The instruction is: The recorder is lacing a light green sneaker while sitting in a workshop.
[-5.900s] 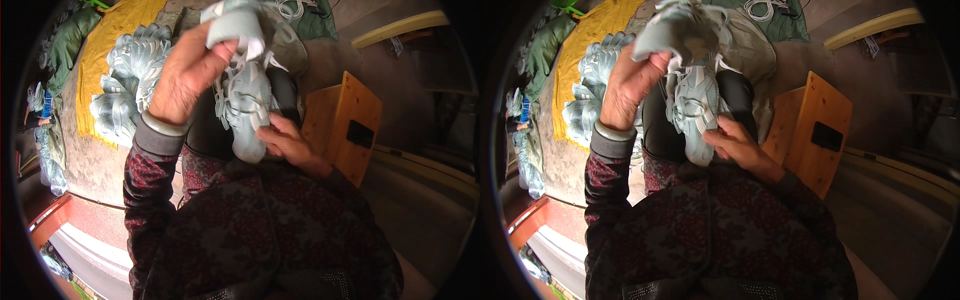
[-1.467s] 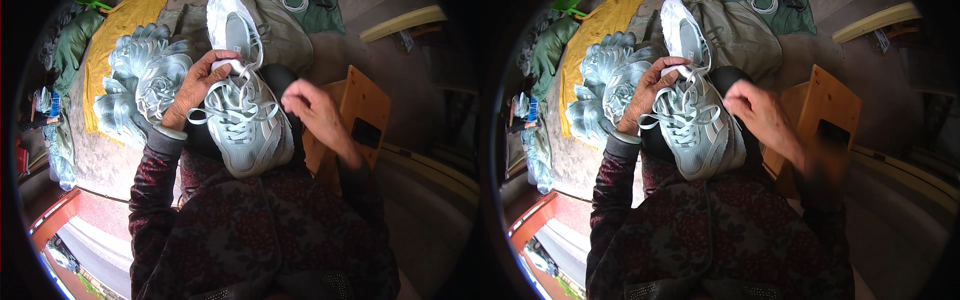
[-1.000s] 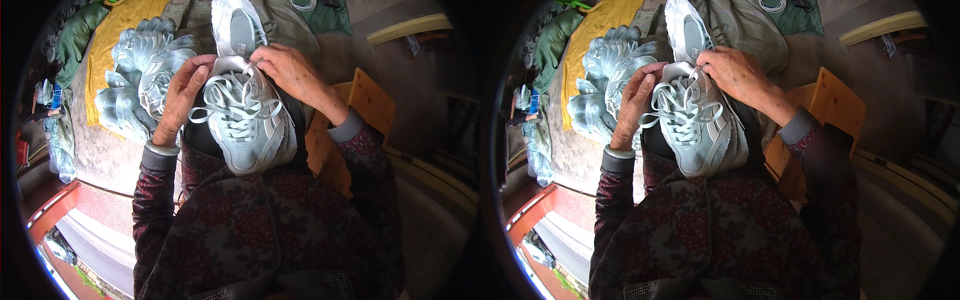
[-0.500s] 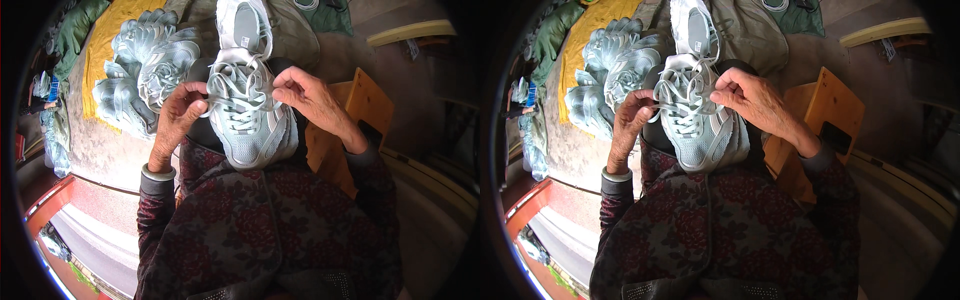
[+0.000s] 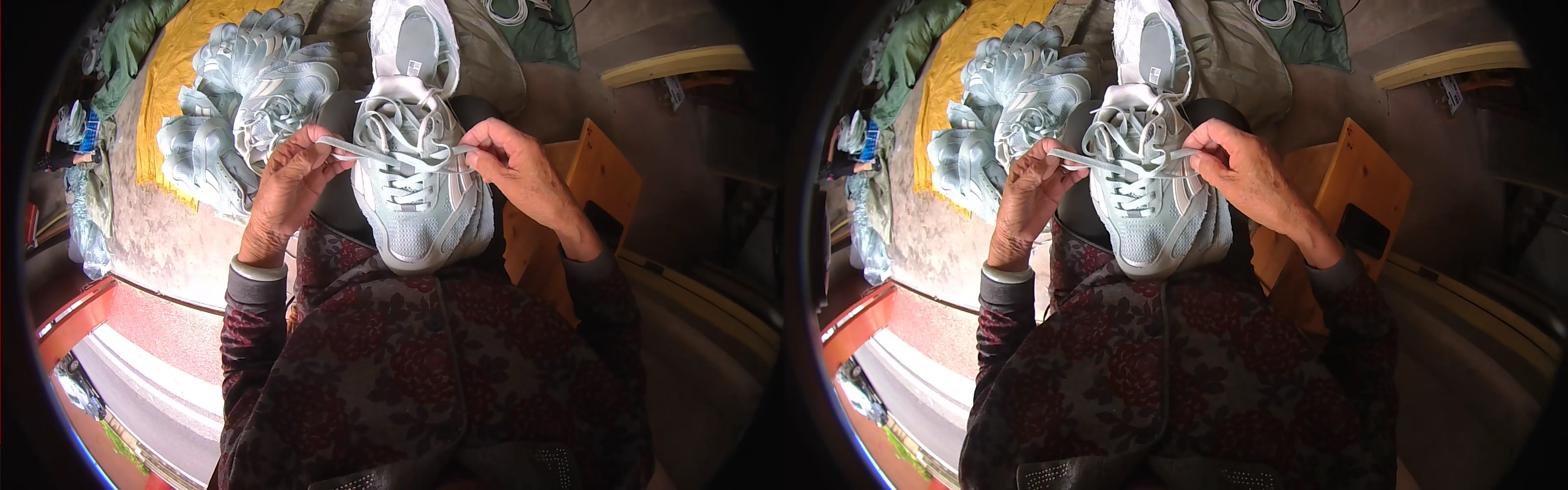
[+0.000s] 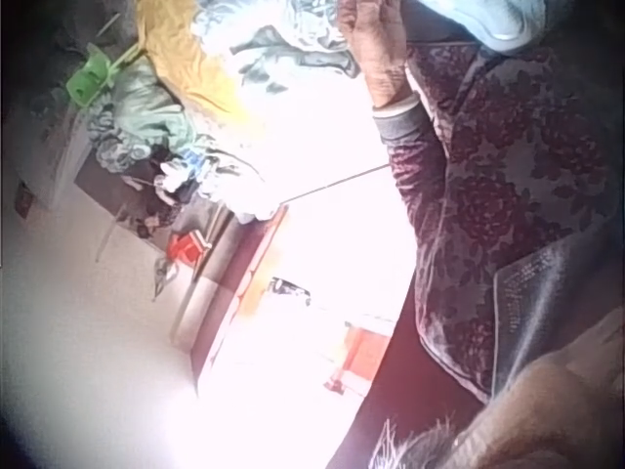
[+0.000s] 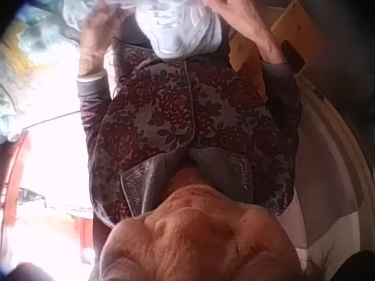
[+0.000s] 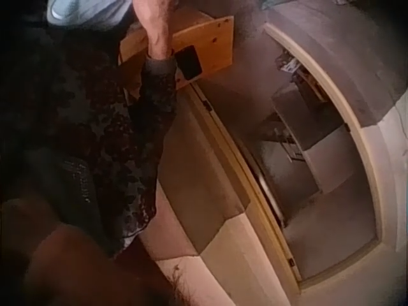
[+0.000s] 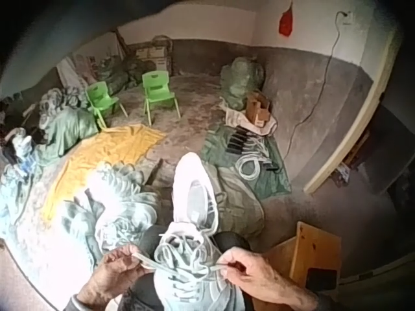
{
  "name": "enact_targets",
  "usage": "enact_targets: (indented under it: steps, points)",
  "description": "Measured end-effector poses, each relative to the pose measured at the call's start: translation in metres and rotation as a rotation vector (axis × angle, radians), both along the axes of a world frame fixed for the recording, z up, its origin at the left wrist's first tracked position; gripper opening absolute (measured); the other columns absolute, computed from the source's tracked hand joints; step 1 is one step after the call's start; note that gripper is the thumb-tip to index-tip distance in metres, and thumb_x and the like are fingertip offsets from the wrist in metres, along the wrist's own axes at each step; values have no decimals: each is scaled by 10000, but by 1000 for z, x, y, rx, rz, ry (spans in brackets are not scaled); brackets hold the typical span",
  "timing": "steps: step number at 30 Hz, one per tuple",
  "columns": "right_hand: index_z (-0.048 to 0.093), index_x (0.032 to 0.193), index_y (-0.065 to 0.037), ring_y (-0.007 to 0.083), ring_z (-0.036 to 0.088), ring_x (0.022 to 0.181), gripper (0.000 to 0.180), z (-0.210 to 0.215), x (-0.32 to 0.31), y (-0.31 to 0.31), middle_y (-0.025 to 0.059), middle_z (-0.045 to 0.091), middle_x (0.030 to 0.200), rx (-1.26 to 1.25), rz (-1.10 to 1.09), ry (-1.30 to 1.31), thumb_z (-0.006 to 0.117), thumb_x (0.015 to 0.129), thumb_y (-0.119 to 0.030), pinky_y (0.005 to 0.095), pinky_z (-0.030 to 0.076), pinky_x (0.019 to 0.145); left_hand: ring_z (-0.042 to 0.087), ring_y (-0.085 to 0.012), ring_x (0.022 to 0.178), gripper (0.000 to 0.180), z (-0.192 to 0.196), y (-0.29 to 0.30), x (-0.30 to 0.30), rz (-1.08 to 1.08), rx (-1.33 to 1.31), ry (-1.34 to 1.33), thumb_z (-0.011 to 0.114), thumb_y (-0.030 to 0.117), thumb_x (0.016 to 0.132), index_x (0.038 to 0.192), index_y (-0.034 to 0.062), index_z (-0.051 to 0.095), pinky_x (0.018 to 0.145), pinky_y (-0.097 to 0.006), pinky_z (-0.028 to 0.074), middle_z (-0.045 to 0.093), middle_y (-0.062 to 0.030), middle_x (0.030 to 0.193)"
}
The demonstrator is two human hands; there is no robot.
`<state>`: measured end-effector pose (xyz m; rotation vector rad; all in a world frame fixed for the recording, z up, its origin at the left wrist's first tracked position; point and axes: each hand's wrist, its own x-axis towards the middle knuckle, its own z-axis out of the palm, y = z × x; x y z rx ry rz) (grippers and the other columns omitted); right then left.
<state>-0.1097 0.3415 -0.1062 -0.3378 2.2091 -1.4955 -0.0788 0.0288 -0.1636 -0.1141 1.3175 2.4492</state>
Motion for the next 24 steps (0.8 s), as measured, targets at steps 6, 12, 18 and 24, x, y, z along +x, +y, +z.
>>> enact_targets:
  steps: [6, 12, 18, 24]
  points:
    - [606, 1058, 1, 58, 548, 738, 146, 3, 0, -3, 16, 633, 867, -10, -40, 19, 607, 920, -46, 233, 476, 673, 615, -192, 1000, 145, 5, 2, 1, 9, 106, -28, 604, 178, 976, 1046, 51, 595, 956, -365, 475, 631, -78, 1033]
    - [609, 1063, -7, 61, 535, 729, 149, 10, 1, -12, 19, 631, 877, 35, -27, 96, 611, 920, -48, 235, 469, 663, 562, -159, 893, 167, 9, 6, 1, -67, 6, 185, 632, 202, 948, 1012, 54, 589, 959, -335, 443, 589, -40, 924]
    - [610, 1054, -16, 99, 554, 719, 136, 24, -4, -21, 49, 635, 874, 138, -22, 222, 594, 931, -72, 272, 474, 657, 557, -78, 919, 142, 19, 0, 16, -171, -369, 120, 681, 143, 931, 1001, 36, 620, 873, -238, 418, 627, 12, 949]
    - [621, 1026, -20, 92, 525, 723, 112, 27, -2, -19, 33, 605, 846, 235, -20, 163, 607, 933, -80, 255, 451, 668, 559, -105, 888, 148, 27, -1, 20, -296, -615, 319, 703, 160, 922, 961, 20, 673, 833, -269, 438, 605, -11, 891]
